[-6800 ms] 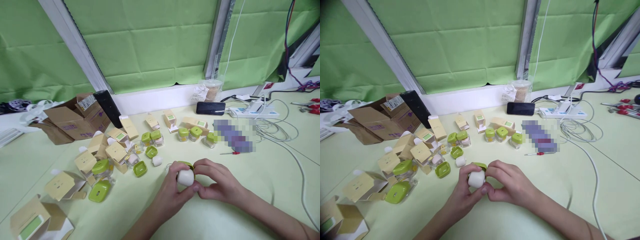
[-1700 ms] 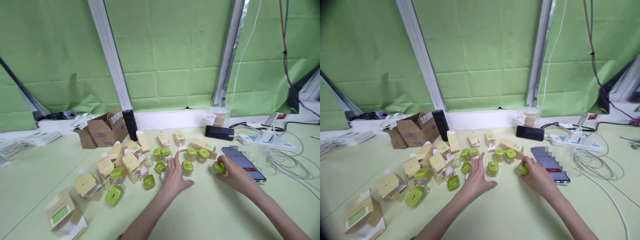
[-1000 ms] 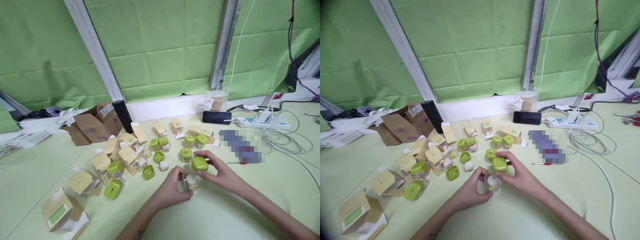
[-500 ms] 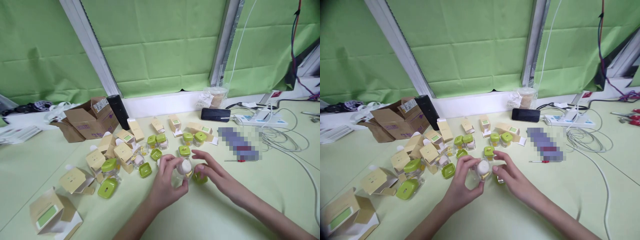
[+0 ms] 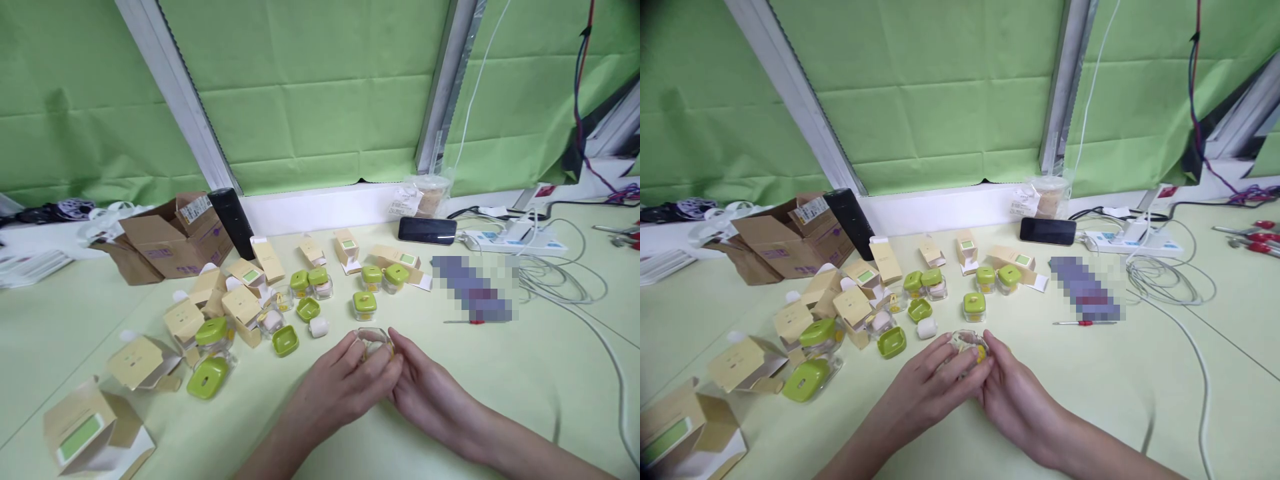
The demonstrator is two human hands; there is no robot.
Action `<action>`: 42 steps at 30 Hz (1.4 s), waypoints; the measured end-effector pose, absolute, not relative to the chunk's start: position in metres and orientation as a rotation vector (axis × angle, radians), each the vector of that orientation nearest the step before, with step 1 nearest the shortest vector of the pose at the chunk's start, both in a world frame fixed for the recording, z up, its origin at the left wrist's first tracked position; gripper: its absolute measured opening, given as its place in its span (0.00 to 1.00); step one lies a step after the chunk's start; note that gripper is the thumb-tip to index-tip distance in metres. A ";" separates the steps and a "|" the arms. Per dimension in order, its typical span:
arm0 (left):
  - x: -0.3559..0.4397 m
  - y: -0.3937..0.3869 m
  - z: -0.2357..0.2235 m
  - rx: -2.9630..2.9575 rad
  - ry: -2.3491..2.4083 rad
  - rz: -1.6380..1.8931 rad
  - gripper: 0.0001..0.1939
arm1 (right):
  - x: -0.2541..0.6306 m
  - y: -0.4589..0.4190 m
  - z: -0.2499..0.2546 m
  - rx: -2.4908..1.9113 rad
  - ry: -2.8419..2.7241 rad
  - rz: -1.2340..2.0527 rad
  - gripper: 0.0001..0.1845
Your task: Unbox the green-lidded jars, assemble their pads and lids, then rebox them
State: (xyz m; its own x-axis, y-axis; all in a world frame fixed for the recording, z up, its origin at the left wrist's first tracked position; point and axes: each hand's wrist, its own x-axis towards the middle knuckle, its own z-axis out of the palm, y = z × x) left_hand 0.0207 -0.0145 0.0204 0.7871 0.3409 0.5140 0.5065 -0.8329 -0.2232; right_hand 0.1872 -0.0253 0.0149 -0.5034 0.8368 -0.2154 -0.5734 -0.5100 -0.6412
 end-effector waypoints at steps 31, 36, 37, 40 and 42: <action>0.042 -0.009 0.010 -2.948 -1.397 -0.698 0.28 | 0.237 0.009 0.033 -0.974 -0.753 1.630 0.16; 0.071 -0.005 0.013 -3.080 -1.127 -0.493 0.20 | 0.237 0.008 0.033 -0.955 -0.676 1.671 0.18; 0.072 -0.005 0.014 -3.111 -1.155 -0.535 0.20 | 0.238 0.009 0.034 -0.948 -0.673 1.661 0.17; 0.068 -0.006 0.021 -3.201 -1.406 -0.984 0.24 | 0.240 0.010 0.039 -0.919 -0.662 1.609 0.12; 0.060 -0.009 0.026 -3.160 -1.682 -1.575 0.24 | 0.240 0.010 0.040 -0.907 -0.676 1.578 0.10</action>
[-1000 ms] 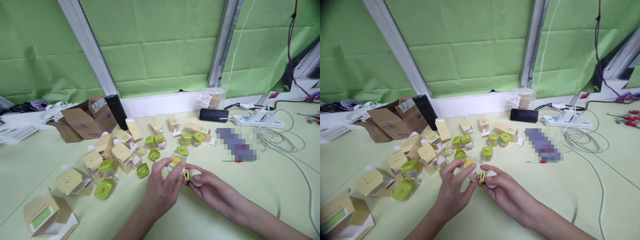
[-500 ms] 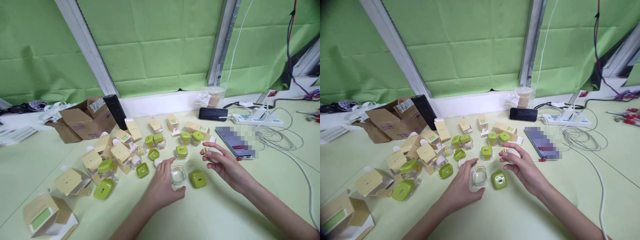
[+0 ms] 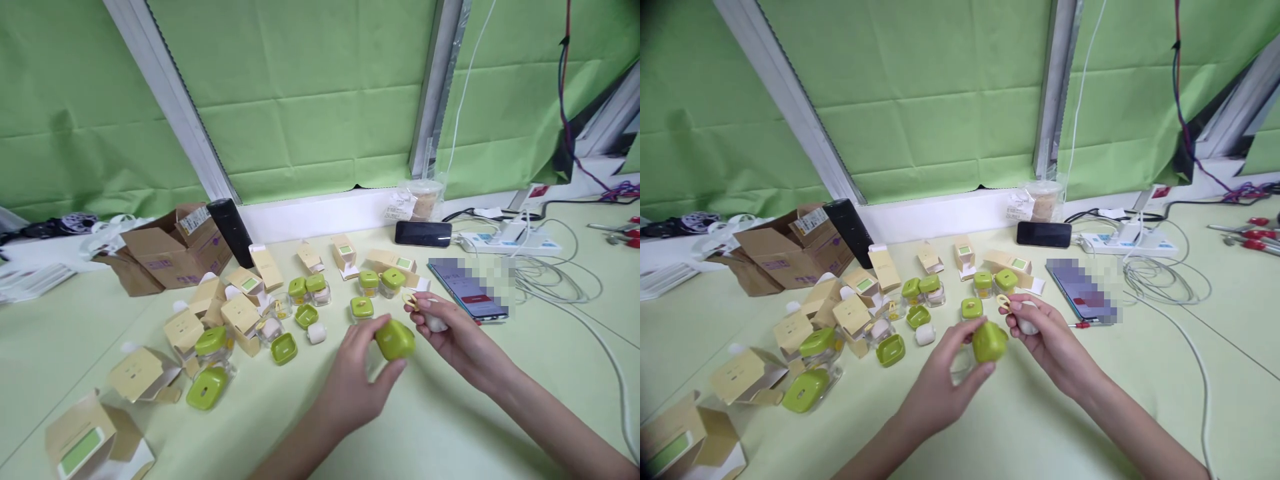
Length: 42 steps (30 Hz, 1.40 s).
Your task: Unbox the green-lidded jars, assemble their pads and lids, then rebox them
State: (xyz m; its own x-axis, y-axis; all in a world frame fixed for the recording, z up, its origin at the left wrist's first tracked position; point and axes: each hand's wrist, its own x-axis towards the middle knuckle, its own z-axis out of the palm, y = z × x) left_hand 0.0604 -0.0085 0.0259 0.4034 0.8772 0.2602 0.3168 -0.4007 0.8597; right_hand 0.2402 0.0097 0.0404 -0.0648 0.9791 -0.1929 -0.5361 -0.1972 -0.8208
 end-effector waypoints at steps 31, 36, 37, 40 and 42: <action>0.052 -0.017 0.007 1.029 0.854 1.068 0.14 | 0.213 -0.015 0.027 -1.094 -1.821 0.524 0.07; 0.054 -0.016 0.006 0.967 0.853 1.115 0.15 | 0.213 -0.014 0.027 -1.101 -1.852 0.535 0.08; 0.055 -0.016 0.005 0.962 0.857 1.118 0.16 | 0.213 -0.014 0.026 -1.102 -1.849 0.545 0.08; 0.056 -0.015 0.004 0.979 0.868 1.115 0.16 | 0.211 -0.014 0.022 -1.085 -1.805 0.605 0.08; 0.055 -0.015 0.004 1.057 0.878 1.118 0.16 | 0.210 -0.014 0.020 -1.054 -1.758 0.644 0.09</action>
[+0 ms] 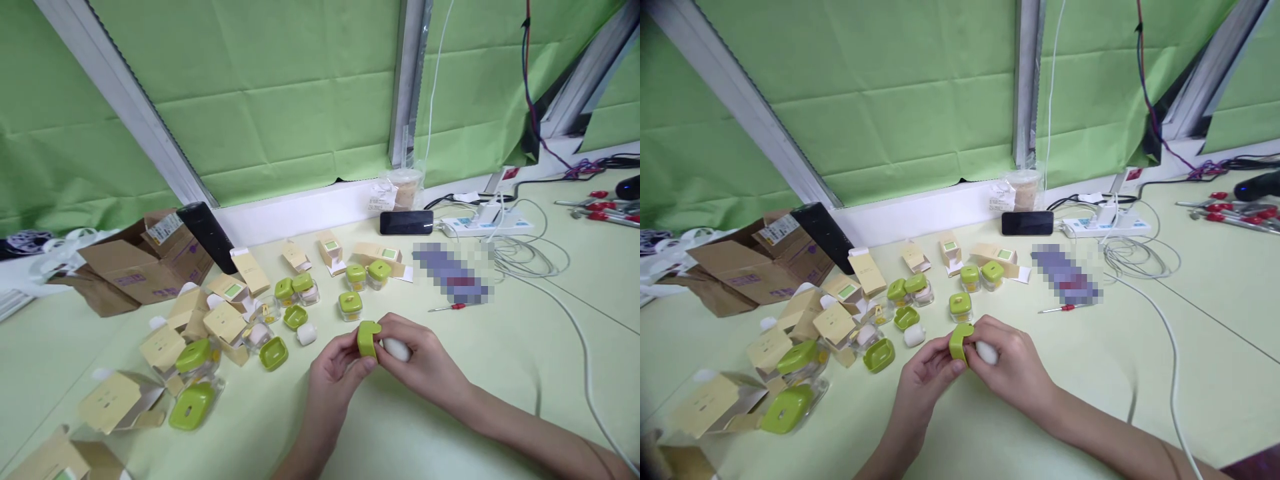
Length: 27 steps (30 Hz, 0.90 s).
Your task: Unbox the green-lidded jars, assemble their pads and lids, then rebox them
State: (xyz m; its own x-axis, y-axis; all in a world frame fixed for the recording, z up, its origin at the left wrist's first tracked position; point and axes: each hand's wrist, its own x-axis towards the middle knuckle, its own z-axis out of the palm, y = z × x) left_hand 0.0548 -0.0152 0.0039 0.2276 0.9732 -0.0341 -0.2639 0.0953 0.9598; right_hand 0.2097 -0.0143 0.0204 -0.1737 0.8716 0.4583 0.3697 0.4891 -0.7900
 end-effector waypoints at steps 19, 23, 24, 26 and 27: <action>0.043 -0.011 0.019 1.134 0.913 1.050 0.09 | 0.210 -0.022 0.018 -1.028 -1.749 0.772 0.06; 0.040 -0.009 0.022 1.240 0.951 1.005 0.07 | 0.213 -0.022 0.020 -0.930 -1.845 0.792 0.05; 0.039 -0.008 0.022 1.221 0.961 1.012 0.07 | 0.215 -0.021 0.021 -0.880 -1.854 0.756 0.05; 0.037 -0.007 0.022 1.143 0.975 1.024 0.05 | 0.220 -0.019 0.024 -0.833 -1.847 0.640 0.06; 0.037 -0.007 0.022 1.103 0.973 1.017 0.04 | 0.222 -0.018 0.026 -0.847 -1.849 0.584 0.11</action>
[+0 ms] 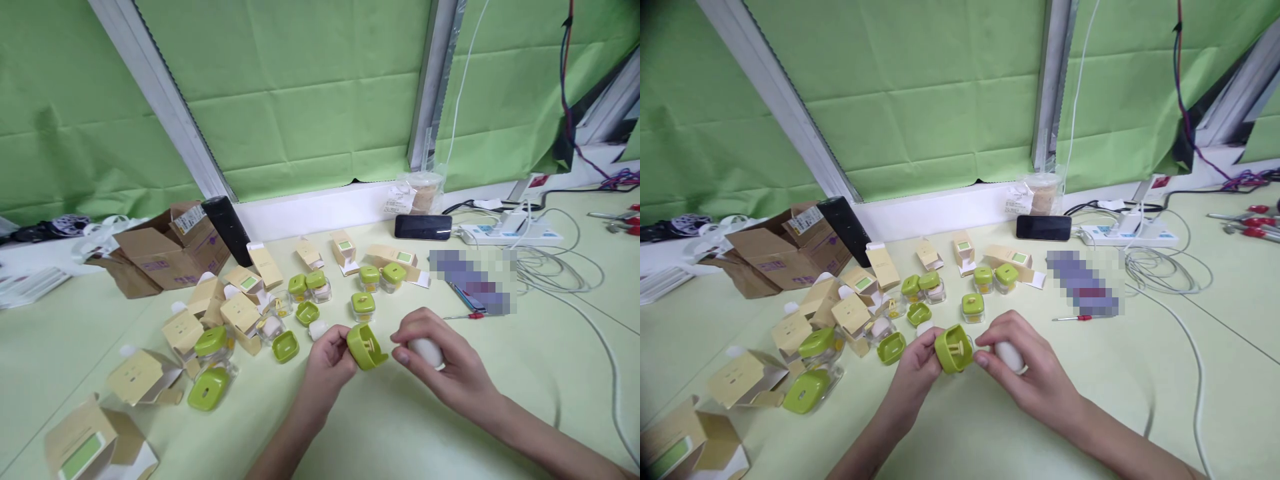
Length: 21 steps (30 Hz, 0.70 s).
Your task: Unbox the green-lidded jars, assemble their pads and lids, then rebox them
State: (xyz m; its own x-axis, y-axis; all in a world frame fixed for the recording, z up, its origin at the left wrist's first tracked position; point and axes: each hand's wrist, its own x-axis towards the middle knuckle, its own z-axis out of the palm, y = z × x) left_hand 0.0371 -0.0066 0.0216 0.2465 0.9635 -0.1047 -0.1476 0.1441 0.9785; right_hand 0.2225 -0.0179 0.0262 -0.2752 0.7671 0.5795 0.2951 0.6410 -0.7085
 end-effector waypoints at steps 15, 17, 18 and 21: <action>0.045 -0.013 0.020 1.118 0.816 0.836 0.12 | 0.223 -0.019 0.032 -0.832 -2.181 0.016 0.23; 0.042 -0.014 0.016 1.131 0.791 0.796 0.07 | 0.222 -0.020 0.034 -0.863 -2.185 0.016 0.22; 0.041 -0.014 0.014 1.143 0.775 0.772 0.05 | 0.221 -0.020 0.034 -0.880 -2.184 0.021 0.21; 0.037 -0.017 0.010 1.226 0.785 0.730 0.11 | 0.219 -0.021 0.036 -0.892 -2.157 0.049 0.21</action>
